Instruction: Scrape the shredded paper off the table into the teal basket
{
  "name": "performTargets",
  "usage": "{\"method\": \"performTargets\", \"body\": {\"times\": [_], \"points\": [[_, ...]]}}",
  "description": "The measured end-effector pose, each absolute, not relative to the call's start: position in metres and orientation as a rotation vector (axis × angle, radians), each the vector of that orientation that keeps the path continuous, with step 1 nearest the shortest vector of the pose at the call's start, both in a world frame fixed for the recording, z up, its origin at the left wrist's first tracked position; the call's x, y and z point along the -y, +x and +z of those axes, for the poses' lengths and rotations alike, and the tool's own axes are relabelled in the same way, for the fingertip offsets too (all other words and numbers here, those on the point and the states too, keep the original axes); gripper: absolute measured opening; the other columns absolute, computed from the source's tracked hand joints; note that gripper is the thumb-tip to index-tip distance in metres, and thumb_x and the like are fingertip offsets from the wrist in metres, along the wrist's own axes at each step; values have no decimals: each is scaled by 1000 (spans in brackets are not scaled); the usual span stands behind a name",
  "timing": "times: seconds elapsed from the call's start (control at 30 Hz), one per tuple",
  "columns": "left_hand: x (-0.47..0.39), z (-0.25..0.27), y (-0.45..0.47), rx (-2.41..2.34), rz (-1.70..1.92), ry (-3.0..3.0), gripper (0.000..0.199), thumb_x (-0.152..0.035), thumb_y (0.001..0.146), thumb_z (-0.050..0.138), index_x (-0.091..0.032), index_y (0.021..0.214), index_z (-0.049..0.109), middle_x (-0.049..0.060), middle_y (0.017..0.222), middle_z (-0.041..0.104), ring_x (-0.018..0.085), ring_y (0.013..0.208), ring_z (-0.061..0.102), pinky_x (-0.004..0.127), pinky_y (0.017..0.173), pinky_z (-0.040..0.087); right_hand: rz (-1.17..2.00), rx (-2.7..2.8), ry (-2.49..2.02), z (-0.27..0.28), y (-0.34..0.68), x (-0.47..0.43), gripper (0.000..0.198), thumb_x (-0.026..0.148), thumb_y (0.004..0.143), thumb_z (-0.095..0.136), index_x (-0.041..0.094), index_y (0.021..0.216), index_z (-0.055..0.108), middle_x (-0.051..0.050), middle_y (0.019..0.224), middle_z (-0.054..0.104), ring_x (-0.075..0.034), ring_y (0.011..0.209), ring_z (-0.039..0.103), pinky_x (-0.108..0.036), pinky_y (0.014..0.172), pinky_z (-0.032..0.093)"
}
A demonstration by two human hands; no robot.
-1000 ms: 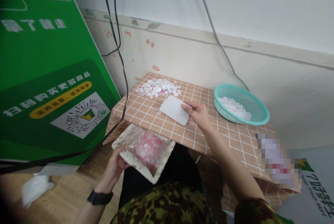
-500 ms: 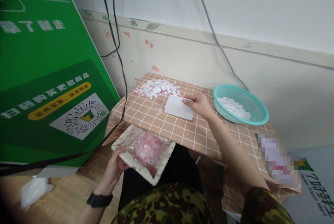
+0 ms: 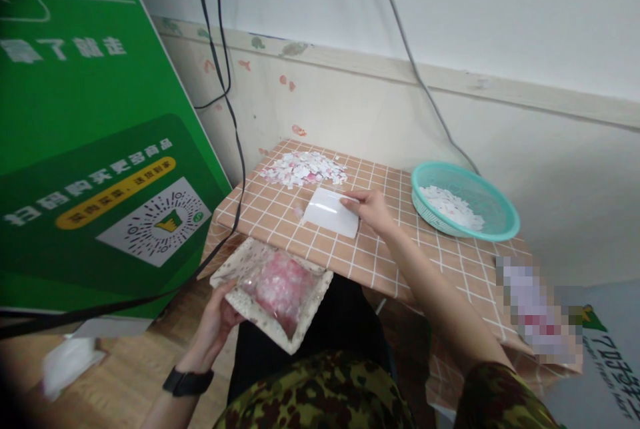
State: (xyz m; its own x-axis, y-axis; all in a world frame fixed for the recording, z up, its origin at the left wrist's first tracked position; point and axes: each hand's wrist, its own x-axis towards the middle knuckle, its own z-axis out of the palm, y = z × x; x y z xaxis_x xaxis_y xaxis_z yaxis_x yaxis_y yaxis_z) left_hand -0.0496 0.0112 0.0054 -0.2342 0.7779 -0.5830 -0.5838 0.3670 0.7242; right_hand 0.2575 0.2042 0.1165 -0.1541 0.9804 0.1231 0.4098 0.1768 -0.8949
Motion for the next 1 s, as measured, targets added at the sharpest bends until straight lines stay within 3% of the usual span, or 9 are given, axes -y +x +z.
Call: {"method": "performTargets", "body": {"times": [0.43,0.6,1.0], "points": [[-11,2,-56,-1327,1264,191,38,-35,72,60,-20,107,57,4,77,69,22,62,66,36,54,53,959,1675,-1313,125,261,-218,50,47,64,69,12,99,71,-9,77,69,-14,57,56,-24,44,43],[-10,5,-55,-1318,1286,209,44,-34,72,60,-22,113,52,5,84,69,23,66,66,36,55,53,763,1529,-1358,123,272,-244,55,48,64,68,10,103,69,-8,76,69,-16,57,57,-27,46,46],[-10,-5,-57,-1295,1267,270,42,-40,73,61,-23,111,54,5,87,68,24,69,66,40,57,54,810,1687,-1300,123,256,-243,50,46,68,66,12,105,69,-9,85,70,-16,62,58,-24,48,44]]}}
